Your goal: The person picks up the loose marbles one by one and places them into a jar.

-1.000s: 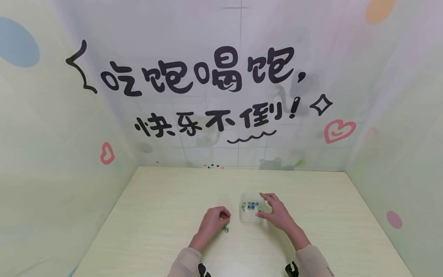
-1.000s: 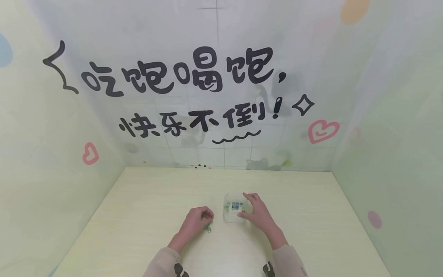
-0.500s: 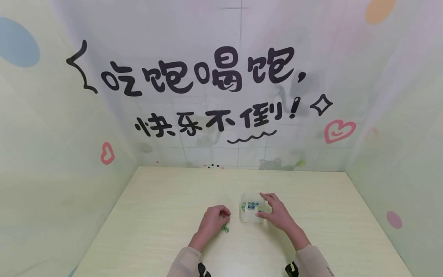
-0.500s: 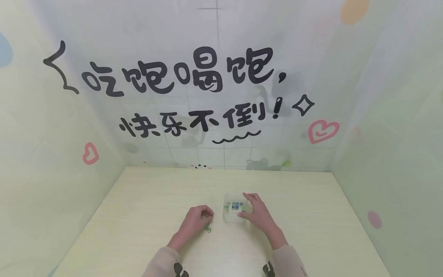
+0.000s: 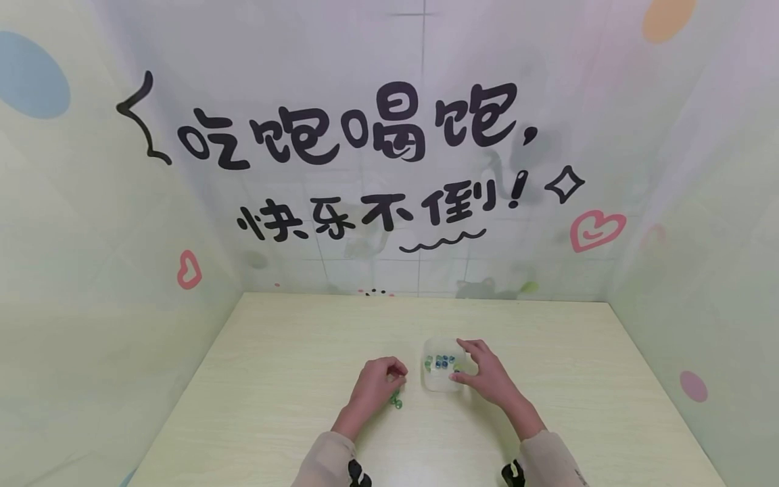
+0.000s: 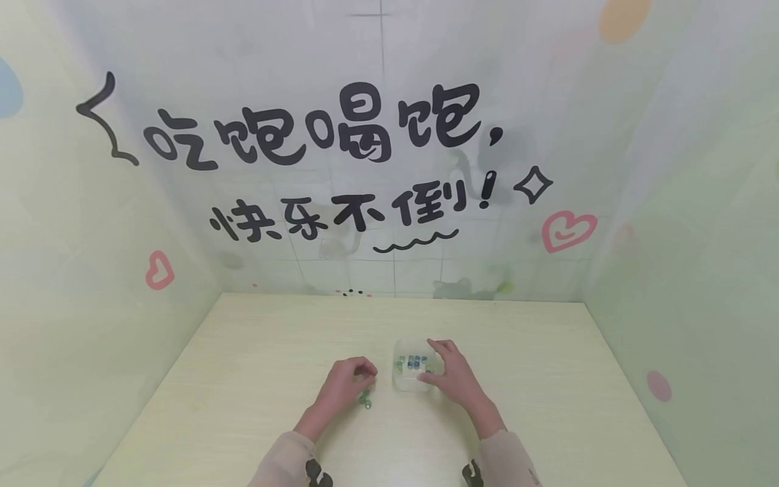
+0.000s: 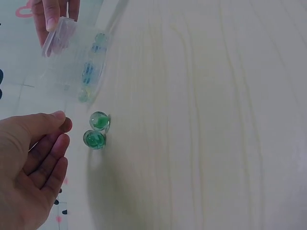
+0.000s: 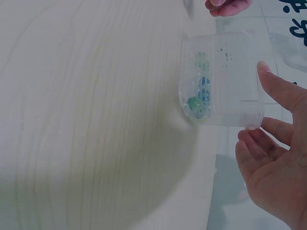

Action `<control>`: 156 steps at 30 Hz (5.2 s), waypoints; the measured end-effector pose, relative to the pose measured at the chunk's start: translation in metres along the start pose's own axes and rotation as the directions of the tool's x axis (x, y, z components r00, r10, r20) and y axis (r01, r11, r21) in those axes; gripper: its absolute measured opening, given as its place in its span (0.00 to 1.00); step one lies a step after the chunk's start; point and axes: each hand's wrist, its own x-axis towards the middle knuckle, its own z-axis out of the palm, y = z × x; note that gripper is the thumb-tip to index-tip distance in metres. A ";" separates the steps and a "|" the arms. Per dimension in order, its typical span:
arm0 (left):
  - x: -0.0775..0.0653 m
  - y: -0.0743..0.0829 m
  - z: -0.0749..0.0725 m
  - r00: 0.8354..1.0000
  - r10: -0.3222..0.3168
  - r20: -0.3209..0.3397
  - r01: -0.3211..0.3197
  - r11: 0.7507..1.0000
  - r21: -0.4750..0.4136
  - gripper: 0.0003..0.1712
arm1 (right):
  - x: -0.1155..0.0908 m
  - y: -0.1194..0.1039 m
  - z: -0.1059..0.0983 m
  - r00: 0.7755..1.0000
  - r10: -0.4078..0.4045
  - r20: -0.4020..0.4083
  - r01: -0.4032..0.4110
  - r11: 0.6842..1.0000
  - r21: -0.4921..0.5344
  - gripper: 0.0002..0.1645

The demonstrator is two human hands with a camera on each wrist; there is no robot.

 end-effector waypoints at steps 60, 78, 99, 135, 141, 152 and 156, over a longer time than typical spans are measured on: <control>0.018 0.061 0.000 0.993 0.119 0.020 -0.118 0.992 -0.037 0.06 | 0.001 -0.001 0.000 1.000 0.003 -0.001 -0.003 1.000 -0.014 0.42; 0.012 0.046 -0.007 0.994 0.104 -0.027 -0.105 0.995 -0.005 0.07 | 0.000 0.000 -0.001 1.000 -0.003 -0.002 0.003 1.000 -0.008 0.42; -0.001 0.020 -0.018 0.999 0.043 -0.023 -0.043 0.999 0.005 0.06 | 0.000 0.001 -0.002 1.000 0.000 0.013 0.000 1.000 0.006 0.42; -0.027 -0.013 -0.016 1.000 -0.010 0.007 0.010 1.000 0.006 0.05 | -0.001 0.000 -0.002 1.000 0.005 0.021 -0.005 1.000 -0.003 0.42; -0.031 -0.016 -0.012 1.000 -0.018 0.020 0.018 1.000 -0.007 0.05 | -0.002 0.002 -0.001 1.000 0.003 0.019 -0.003 1.000 -0.007 0.42; -0.036 -0.023 -0.006 0.999 -0.012 0.031 0.013 0.999 -0.041 0.06 | -0.002 0.004 0.000 1.000 -0.002 0.018 0.002 1.000 -0.009 0.42; -0.037 -0.024 -0.005 1.000 0.002 0.022 -0.001 0.999 -0.046 0.07 | -0.002 0.005 0.000 1.000 -0.002 0.018 0.003 1.000 -0.006 0.42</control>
